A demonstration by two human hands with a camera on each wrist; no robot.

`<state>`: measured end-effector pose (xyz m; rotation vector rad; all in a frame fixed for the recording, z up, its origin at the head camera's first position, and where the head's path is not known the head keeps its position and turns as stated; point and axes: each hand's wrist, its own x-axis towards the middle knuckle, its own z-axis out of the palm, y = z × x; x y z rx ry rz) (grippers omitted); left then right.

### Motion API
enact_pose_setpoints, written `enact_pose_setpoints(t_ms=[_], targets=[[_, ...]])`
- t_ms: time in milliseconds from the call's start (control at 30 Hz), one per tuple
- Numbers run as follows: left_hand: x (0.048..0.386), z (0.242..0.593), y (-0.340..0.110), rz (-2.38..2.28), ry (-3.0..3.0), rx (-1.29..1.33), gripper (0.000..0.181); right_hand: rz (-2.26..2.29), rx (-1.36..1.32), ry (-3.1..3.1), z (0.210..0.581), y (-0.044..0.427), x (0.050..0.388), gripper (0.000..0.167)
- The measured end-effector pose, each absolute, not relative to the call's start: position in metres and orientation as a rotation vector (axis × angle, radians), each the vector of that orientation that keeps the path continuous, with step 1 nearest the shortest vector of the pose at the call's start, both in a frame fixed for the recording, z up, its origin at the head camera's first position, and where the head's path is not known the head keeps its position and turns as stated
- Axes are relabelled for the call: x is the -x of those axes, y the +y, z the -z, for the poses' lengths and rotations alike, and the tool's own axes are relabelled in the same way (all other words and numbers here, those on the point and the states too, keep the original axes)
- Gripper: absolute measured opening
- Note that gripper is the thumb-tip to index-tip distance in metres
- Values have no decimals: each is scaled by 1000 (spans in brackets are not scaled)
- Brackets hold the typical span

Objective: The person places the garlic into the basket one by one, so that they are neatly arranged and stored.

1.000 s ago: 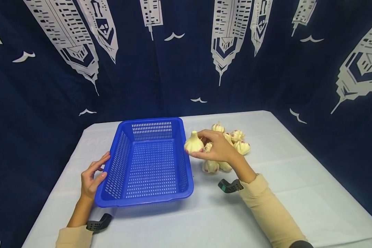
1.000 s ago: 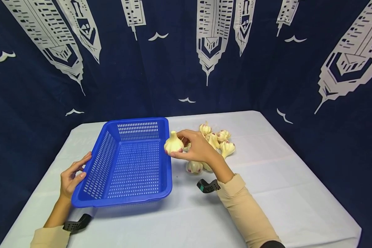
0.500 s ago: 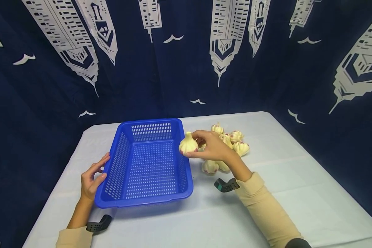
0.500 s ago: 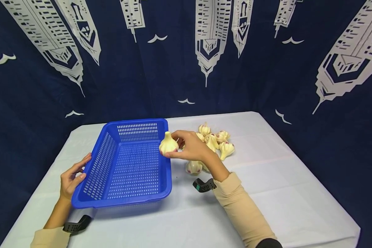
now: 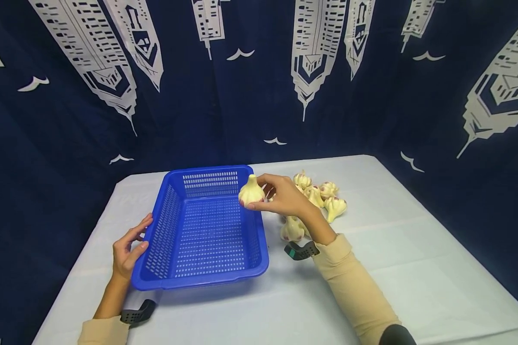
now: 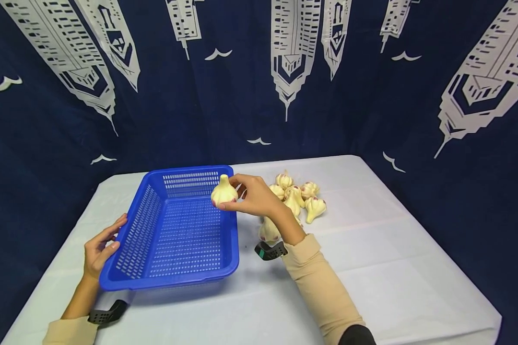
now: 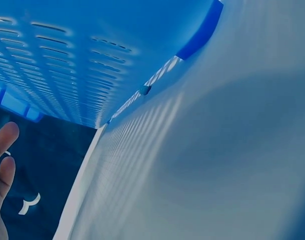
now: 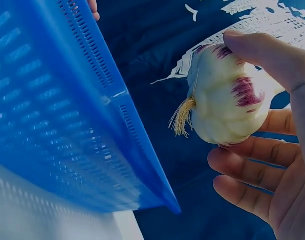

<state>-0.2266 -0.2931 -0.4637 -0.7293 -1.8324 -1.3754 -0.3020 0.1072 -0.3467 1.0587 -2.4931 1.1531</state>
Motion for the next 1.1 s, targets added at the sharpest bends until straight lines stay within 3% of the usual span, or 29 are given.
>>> enact_pose_setpoints(t_ms=[1100], targets=[[226, 464, -293, 1348, -1871, 687, 48, -1223, -1117, -2581, 343, 71, 322, 54]])
